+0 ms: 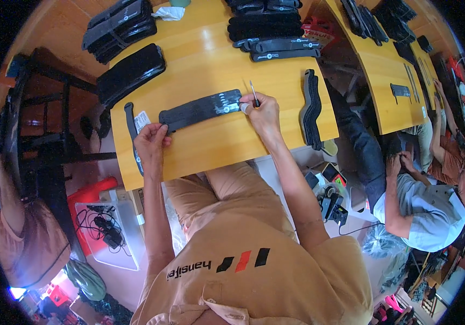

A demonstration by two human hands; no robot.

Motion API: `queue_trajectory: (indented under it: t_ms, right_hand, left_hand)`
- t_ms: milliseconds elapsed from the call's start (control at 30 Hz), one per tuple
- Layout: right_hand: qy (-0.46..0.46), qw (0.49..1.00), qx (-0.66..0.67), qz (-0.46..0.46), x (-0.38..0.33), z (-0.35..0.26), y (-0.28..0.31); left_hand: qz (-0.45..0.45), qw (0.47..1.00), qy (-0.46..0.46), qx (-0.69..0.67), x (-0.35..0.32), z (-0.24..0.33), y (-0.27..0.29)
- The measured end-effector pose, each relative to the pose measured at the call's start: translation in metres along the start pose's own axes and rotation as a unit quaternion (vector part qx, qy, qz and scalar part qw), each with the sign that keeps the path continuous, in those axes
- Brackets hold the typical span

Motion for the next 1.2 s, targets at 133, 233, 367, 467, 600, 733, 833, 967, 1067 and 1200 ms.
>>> queue_trajectory:
  t_ms: [133, 233, 367, 467, 600, 733, 833, 967, 1067, 1200]
  right_hand:
    - [0.006, 1.000, -0.008, 0.006, 0.001, -0.001, -0.001]
    - [0.018, 1.000, 0.003, 0.009, 0.002, 0.000, -0.002]
    - [0.022, 0.999, 0.034, 0.016, 0.002, 0.002, -0.001]
    - [0.019, 0.999, 0.033, 0.013, 0.004, 0.005, -0.002]
    - [0.005, 1.000, 0.026, 0.008, 0.002, 0.001, -0.002]
    - [-0.008, 0.999, 0.040, 0.002, 0.002, 0.005, -0.001]
    - [0.011, 1.000, 0.024, 0.008, 0.002, 0.002, -0.003]
    - [0.002, 1.000, 0.010, 0.006, 0.000, -0.004, -0.004]
    - [0.013, 1.000, 0.016, 0.008, 0.000, -0.005, -0.002]
    - [0.013, 1.000, -0.002, 0.016, 0.001, -0.003, -0.002]
  left_hand:
    - [-0.014, 1.000, -0.001, 0.004, 0.000, 0.001, 0.001]
    - [-0.005, 1.000, -0.005, -0.023, 0.001, 0.001, 0.001]
    - [-0.002, 1.000, -0.004, -0.021, 0.003, 0.000, 0.000]
    - [-0.001, 1.000, 0.007, -0.026, 0.003, 0.000, -0.002]
    - [0.009, 1.000, 0.004, -0.027, 0.001, 0.000, -0.003]
    - [-0.002, 1.000, 0.002, -0.021, 0.001, -0.002, -0.004]
    - [0.011, 1.000, -0.006, 0.011, 0.001, 0.001, -0.002]
    - [0.012, 1.000, -0.018, 0.007, 0.003, -0.003, 0.000]
    - [0.011, 1.000, -0.017, 0.010, 0.005, -0.004, -0.002]
    - [0.012, 1.000, -0.017, 0.005, 0.001, 0.002, -0.004]
Point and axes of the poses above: each hand's wrist, its own x-axis towards the middle knuckle, its own y-axis out of the back of the hand, z = x × y, the point moved 4 cm from there along x, towards the middle knuckle, and after that the axes turned 4 degrees about z, right-handed, at the moved point
